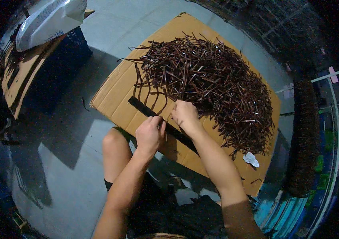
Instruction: The person sits on the floor and repeatedly picks up thin dark sticks from a pile on a cardboard sheet, then inserts them one by one into a vertical rack structure. The person continues this repetitive insertion process throughout the clip.
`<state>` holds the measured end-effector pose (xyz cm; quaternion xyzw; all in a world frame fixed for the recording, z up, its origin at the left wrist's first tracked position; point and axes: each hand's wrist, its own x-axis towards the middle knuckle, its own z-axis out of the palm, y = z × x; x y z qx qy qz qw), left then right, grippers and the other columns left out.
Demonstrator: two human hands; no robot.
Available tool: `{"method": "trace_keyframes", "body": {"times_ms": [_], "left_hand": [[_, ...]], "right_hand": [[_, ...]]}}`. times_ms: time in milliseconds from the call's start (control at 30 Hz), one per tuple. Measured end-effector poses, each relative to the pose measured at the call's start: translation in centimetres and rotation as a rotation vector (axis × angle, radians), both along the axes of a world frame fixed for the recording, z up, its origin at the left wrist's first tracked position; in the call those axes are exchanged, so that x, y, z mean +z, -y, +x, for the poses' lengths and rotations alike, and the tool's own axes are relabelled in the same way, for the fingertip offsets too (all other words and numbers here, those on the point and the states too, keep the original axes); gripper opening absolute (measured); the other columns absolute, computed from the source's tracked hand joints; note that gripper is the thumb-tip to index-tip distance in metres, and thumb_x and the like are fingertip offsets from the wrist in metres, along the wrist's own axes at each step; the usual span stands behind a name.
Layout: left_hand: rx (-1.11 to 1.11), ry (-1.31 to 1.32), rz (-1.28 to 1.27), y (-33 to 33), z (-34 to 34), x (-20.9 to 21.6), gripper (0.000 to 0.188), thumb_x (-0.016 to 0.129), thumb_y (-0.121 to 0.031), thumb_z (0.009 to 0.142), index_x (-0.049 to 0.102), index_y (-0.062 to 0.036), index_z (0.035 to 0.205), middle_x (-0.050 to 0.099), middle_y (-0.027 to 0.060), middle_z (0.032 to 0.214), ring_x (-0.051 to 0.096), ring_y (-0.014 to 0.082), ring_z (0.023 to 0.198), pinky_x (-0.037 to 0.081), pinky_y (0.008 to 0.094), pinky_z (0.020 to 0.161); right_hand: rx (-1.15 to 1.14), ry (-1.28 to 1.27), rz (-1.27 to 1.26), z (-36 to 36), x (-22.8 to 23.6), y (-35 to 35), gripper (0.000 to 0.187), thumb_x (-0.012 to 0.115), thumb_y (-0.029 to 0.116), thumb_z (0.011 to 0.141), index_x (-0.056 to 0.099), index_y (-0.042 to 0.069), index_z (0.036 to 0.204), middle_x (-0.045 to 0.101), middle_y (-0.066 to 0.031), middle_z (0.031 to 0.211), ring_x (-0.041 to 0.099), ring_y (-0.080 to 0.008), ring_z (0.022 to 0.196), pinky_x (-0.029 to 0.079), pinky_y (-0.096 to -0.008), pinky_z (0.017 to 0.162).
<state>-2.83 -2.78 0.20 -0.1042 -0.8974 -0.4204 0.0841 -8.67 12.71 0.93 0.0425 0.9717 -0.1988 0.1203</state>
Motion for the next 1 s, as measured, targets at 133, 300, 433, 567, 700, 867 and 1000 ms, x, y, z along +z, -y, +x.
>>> {"method": "trace_keyframes", "body": {"times_ms": [133, 300, 433, 567, 700, 867, 1000], "left_hand": [[0.088, -0.076, -0.088, -0.2, 0.4, 1.3, 0.012, 0.064, -0.018, 0.079, 0.062, -0.006, 0.082, 0.06, 0.0108, 0.074, 0.06, 0.029, 0.069, 0.049, 0.0369, 0.061], [0.072, -0.127, -0.051, -0.5, 0.4, 0.7, 0.011, 0.061, -0.017, 0.082, 0.06, -0.0058, 0.082, 0.059, 0.012, 0.074, 0.059, 0.0308, 0.068, 0.047, 0.0391, 0.06], [0.062, -0.173, -0.026, -0.6, 0.2, 0.7, 0.012, 0.061, -0.016, 0.081, 0.058, -0.0057, 0.077, 0.057, 0.0119, 0.07, 0.058, 0.0304, 0.066, 0.046, 0.0395, 0.058], [0.054, -0.136, -0.045, -0.4, 0.3, 1.1, 0.012, 0.06, -0.016, 0.081, 0.057, -0.0056, 0.077, 0.057, 0.0121, 0.071, 0.058, 0.031, 0.067, 0.046, 0.0402, 0.058], [0.051, -0.139, -0.036, -0.5, 0.3, 0.8, 0.012, 0.06, -0.016, 0.081, 0.057, -0.0055, 0.078, 0.057, 0.0121, 0.071, 0.057, 0.0312, 0.067, 0.046, 0.0405, 0.058], [0.068, -0.123, -0.046, -0.2, 0.3, 0.3, 0.011, 0.06, -0.016, 0.081, 0.058, -0.0059, 0.078, 0.057, 0.0118, 0.071, 0.058, 0.0313, 0.067, 0.046, 0.0404, 0.058], [0.144, -0.067, -0.054, -0.4, 0.3, 0.9, 0.012, 0.06, -0.018, 0.082, 0.061, -0.007, 0.077, 0.06, 0.0119, 0.072, 0.06, 0.0302, 0.069, 0.047, 0.0398, 0.059]], "right_hand": [[-0.286, -0.204, -0.272, 3.4, 1.8, -0.7, 0.014, 0.061, 0.007, 0.074, 0.05, 0.0, 0.077, 0.058, -0.0126, 0.065, 0.06, -0.018, 0.054, 0.047, -0.0311, 0.048], [-0.643, -0.157, -1.194, 6.5, 4.1, 0.8, 0.028, 0.064, 0.002, 0.081, 0.044, -0.004, 0.099, 0.06, -0.0064, 0.076, 0.059, -0.0113, 0.068, 0.049, -0.0238, 0.06], [-0.378, -0.387, -0.932, 6.1, 2.7, 2.3, 0.023, 0.061, -0.001, 0.082, 0.052, -0.004, 0.103, 0.063, -0.0076, 0.085, 0.059, -0.0098, 0.076, 0.048, -0.0214, 0.07], [-0.34, -0.409, -0.983, 6.2, 2.6, 3.5, 0.012, 0.061, -0.001, 0.083, 0.055, -0.002, 0.094, 0.063, -0.0057, 0.084, 0.06, -0.0103, 0.079, 0.049, -0.0231, 0.073], [-0.292, -0.415, -0.954, 6.3, 1.5, 3.1, 0.011, 0.061, -0.001, 0.083, 0.056, -0.002, 0.093, 0.064, -0.0066, 0.085, 0.061, -0.0115, 0.079, 0.049, -0.0243, 0.073], [-0.102, -0.461, -0.51, 6.3, 3.4, 3.6, 0.014, 0.064, 0.009, 0.08, 0.06, -0.002, 0.088, 0.067, -0.0097, 0.082, 0.062, -0.0167, 0.076, 0.05, -0.0311, 0.069], [0.226, -0.004, -0.822, 1.6, 2.4, -0.7, 0.019, 0.062, 0.011, 0.08, 0.062, -0.001, 0.095, 0.066, -0.0114, 0.078, 0.063, -0.018, 0.07, 0.05, -0.0326, 0.065]]}}
